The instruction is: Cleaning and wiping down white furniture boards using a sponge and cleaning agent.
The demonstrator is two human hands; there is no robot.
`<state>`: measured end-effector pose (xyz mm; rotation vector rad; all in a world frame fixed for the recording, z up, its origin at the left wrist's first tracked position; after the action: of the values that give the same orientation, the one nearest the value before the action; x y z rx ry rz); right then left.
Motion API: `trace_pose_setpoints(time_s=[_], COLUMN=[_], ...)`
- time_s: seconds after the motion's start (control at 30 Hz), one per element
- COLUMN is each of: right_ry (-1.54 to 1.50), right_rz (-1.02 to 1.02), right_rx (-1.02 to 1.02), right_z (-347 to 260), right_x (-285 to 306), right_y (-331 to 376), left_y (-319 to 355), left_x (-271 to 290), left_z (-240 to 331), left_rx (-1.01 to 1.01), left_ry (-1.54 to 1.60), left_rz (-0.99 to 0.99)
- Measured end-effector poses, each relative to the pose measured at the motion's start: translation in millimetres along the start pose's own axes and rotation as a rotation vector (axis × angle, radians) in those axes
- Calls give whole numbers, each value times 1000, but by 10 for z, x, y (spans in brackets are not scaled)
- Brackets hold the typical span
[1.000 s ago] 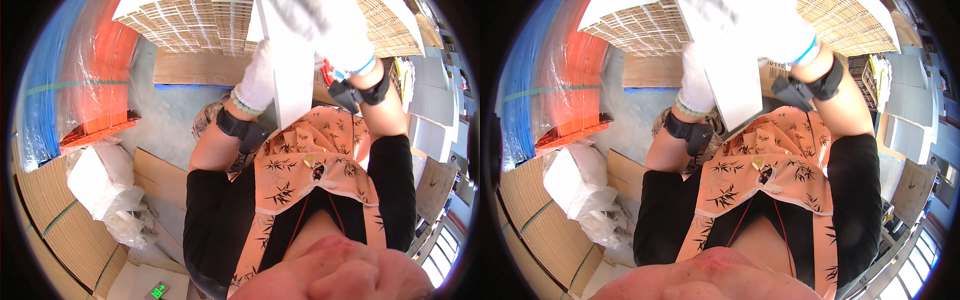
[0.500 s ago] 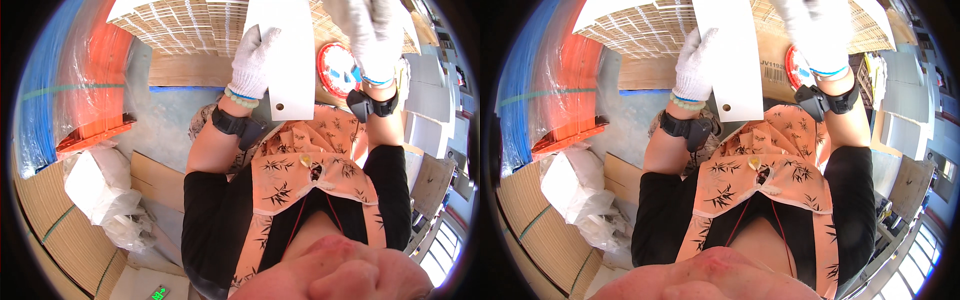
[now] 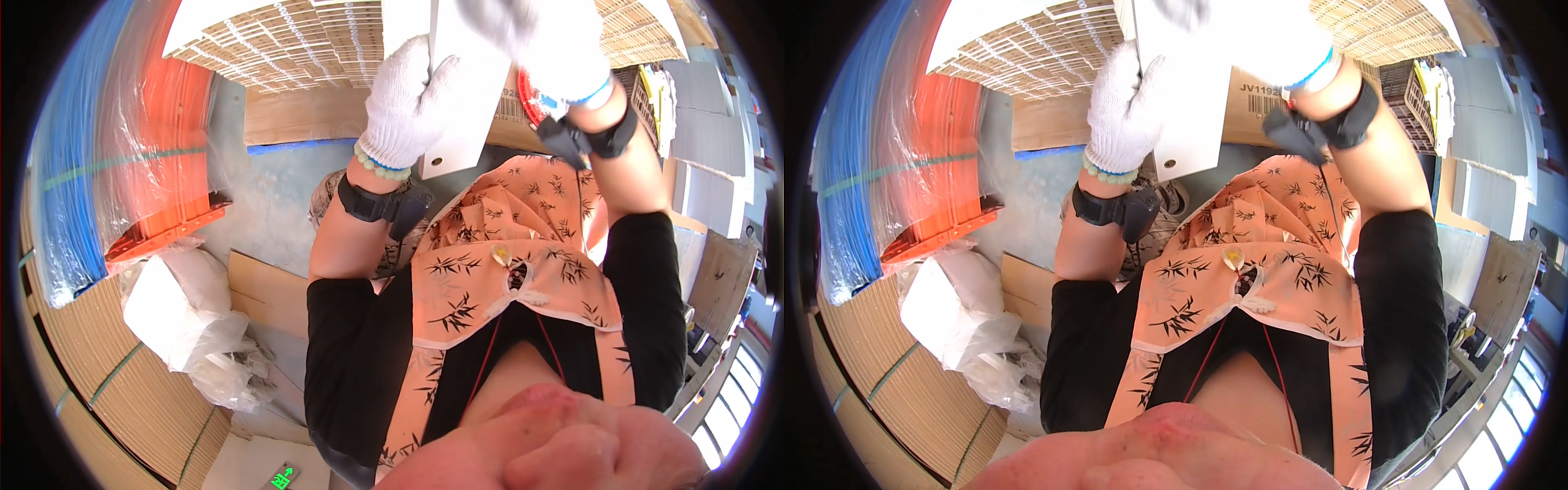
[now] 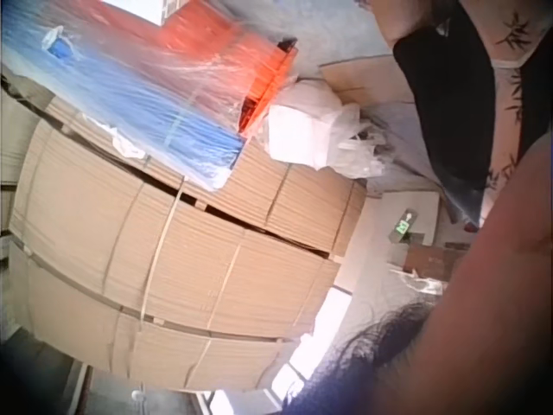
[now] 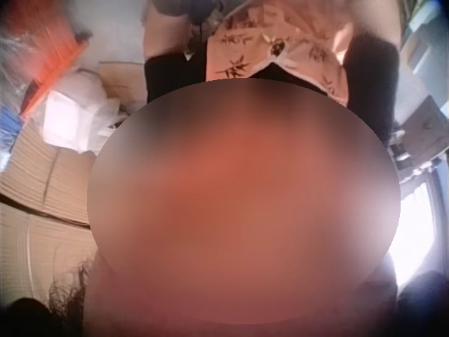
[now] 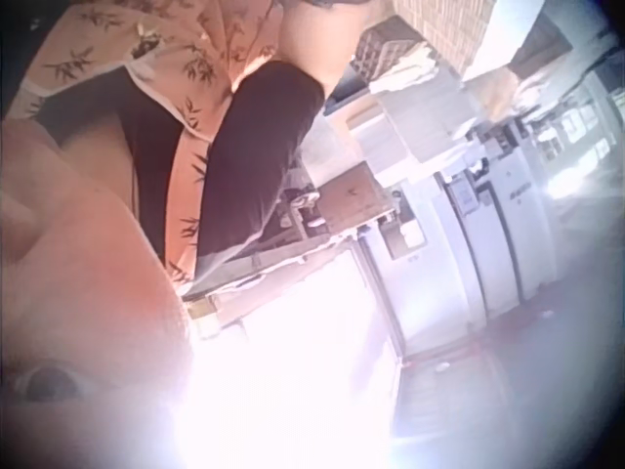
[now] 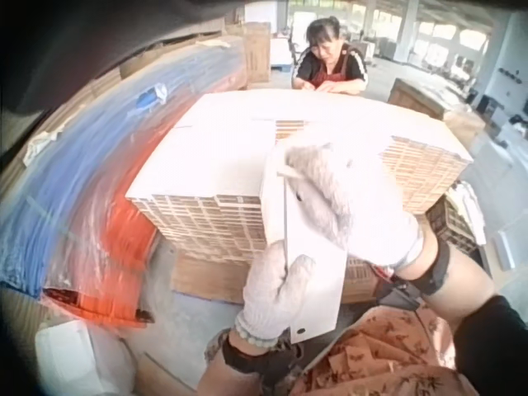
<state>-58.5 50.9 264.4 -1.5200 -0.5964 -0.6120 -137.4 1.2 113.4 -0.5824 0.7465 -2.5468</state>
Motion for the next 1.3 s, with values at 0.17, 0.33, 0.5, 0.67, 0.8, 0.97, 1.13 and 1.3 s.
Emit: trace_pose_setpoints(time_s=[0.17, 0.33, 0.5, 0.67, 0.8, 0.97, 1.13, 1.3], right_ry=[-867, -1331, -716, -401, -684, -1322, -944, -1366], right_rz=[370, 261, 36, -71, 92, 510, 323, 149], right_rx=[-762, -912, -691, -482, -457, -899, -1043, -1018], right_z=[1165, 228, 83, 42, 395, 1316, 1462, 1120], right_x=[212, -315, -622, -487, -373, -243, -200, -82], right_y=[425, 897, 1130, 1015, 907, 733, 998, 816], left_y=[-29, 57, 168, 323, 248, 383, 264, 222], left_x=[-21, -208, -616, -689, -713, -975, -909, -796], left_z=[-61, -519, -367, -472, -126, 110, 265, 247], left_rx=[11, 446, 609, 660, 129, 600, 523, 471], left_ry=[165, 702, 1163, 1054, 210, 1408, 1382, 1335], left_rz=[100, 69, -103, -146, -661, -562, -722, -658])
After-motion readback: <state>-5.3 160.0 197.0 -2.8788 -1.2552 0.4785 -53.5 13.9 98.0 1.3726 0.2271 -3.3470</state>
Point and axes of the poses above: each hand's wrist, its own y-axis away from the middle knuckle, its own x-axis out of the back of the hand, z = x × y, the point moved 9 cm from there along -y, towards the middle knuckle, and after that the axes turned 13 degrees about -y, right-handed, at the moved point
